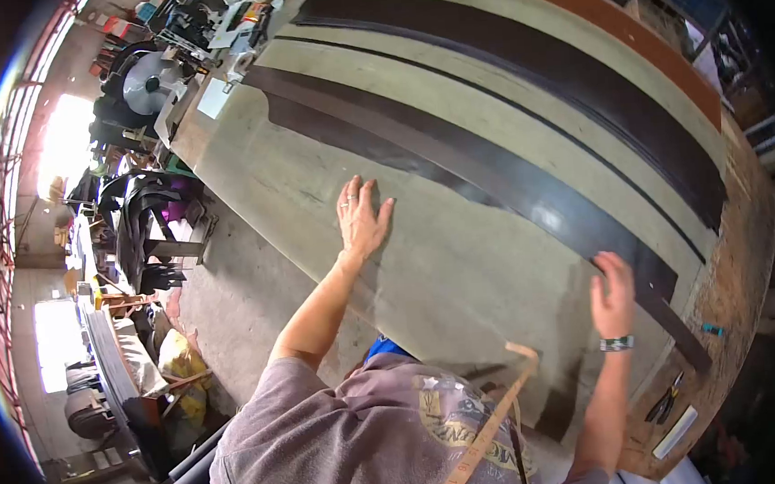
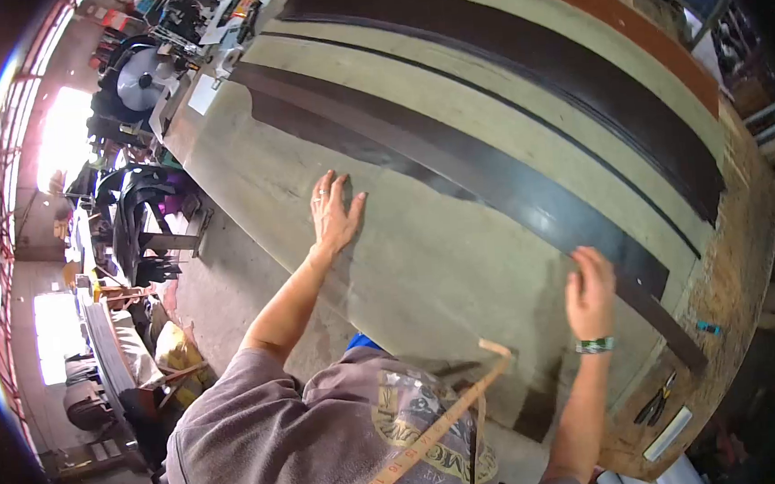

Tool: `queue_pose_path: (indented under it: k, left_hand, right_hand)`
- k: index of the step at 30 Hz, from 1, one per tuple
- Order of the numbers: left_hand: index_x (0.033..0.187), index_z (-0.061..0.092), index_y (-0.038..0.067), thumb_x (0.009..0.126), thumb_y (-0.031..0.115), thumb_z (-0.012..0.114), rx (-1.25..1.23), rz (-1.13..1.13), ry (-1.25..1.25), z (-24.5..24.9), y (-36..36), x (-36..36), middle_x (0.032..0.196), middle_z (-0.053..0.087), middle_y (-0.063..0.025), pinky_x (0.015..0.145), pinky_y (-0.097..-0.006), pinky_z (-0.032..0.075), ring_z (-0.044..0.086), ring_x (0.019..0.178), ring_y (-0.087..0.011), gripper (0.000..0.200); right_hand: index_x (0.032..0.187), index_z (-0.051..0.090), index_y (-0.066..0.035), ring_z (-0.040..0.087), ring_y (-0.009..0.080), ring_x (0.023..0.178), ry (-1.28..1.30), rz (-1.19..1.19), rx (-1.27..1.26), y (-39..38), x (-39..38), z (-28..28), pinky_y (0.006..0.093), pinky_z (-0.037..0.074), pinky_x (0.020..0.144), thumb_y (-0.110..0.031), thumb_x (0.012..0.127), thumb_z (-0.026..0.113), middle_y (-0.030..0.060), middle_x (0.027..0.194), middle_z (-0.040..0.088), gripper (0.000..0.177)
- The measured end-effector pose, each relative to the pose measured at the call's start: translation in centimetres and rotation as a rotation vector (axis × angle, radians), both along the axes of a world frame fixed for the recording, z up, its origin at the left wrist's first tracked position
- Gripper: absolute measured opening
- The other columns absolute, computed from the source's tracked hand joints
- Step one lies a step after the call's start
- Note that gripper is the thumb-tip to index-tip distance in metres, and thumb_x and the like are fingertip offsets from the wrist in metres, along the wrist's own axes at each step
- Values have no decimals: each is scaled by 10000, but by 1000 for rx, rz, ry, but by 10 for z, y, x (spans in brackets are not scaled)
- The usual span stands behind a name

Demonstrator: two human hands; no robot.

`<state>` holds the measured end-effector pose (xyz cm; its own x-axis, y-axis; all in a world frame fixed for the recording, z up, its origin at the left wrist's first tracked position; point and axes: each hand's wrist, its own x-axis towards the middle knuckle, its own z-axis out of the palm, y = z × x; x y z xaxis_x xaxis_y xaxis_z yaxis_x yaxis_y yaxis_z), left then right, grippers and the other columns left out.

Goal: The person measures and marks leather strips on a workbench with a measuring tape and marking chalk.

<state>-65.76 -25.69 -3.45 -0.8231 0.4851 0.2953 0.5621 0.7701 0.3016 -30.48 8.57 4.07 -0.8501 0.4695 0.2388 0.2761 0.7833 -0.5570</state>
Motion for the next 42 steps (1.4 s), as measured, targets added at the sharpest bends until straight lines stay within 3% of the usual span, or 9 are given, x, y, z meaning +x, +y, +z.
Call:
queue_pose_path:
  k: [4, 9, 13, 14, 18, 25, 28, 34, 42]
  left_hand:
    - [1354, 538, 71, 909, 386, 662, 12, 98, -17, 5, -38, -119, 1471, 436, -236, 1141, -517, 312, 366, 1386, -430, 559]
    - [1343, 563, 71, 937, 378, 630, 81, -110, 178, 5, -43, -296, 1453, 488, -200, 1139, -507, 329, 415, 1377, -401, 513]
    - [1269, 618, 76, 937, 395, 637, 26, -325, 184, 9, -13, -399, 1354, 566, -165, 1091, -461, 406, 501, 1300, -358, 461]
    - [1244, 632, 85, 929, 421, 639, 10, -359, 170, 7, -9, -415, 1322, 582, -157, 1084, -450, 406, 514, 1278, -338, 461]
    - [1112, 685, 101, 890, 522, 650, -31, -485, 176, 8, 3, -449, 1157, 633, -116, 996, -409, 433, 566, 1155, -276, 478]
    - [832, 710, 84, 797, 643, 667, -141, -603, 74, 10, 24, -480, 854, 648, -64, 867, -368, 449, 625, 917, -260, 561]
    - [741, 691, 76, 776, 654, 676, -141, -615, 80, 4, 30, -486, 816, 651, -69, 862, -373, 462, 641, 873, -268, 580]
    - [721, 700, 56, 762, 676, 674, -109, -581, 75, 1, 39, -493, 815, 674, -99, 862, -410, 493, 660, 851, -293, 621]
    - [698, 690, 40, 894, 649, 571, -165, -609, -56, 9, 48, -522, 805, 677, -155, 819, -467, 508, 652, 888, -356, 651]
  right_hand:
    - [1169, 607, 0, 552, 375, 1175, 8, 142, -41, -69, -118, -7, 477, 443, 1011, -21, 852, 590, 156, 1250, 598, 318]
    - [1193, 607, -8, 542, 371, 1188, -29, 139, -41, -129, -262, -27, 470, 451, 1008, -27, 852, 607, 150, 1277, 584, 341]
    - [1301, 548, 1, 486, 396, 1252, -107, 97, 112, -151, -360, -51, 508, 417, 1039, -131, 871, 670, 190, 1348, 524, 467]
    - [1331, 530, -2, 469, 409, 1248, -155, 83, 137, -156, -377, -54, 515, 410, 1036, -215, 871, 705, 201, 1361, 497, 536]
    - [1331, 537, 0, 500, 401, 1129, -169, 23, 161, -168, -417, -50, 509, 435, 968, -296, 843, 747, 199, 1270, 518, 608]
    - [1181, 558, -2, 507, 398, 1043, -247, 40, 49, -164, -444, -36, 504, 447, 901, -263, 757, 816, 190, 1131, 546, 561]
    - [1093, 546, -10, 511, 391, 998, -234, 59, -17, -155, -449, -35, 492, 449, 870, -255, 705, 858, 172, 1074, 561, 555]
    - [1079, 545, -15, 526, 373, 997, -324, 63, -54, -151, -456, -32, 475, 452, 873, -234, 704, 863, 159, 1073, 574, 539]
    - [1117, 563, -43, 533, 367, 1003, -327, 44, -76, -151, -451, -29, 456, 455, 885, -209, 708, 854, 140, 1098, 575, 529]
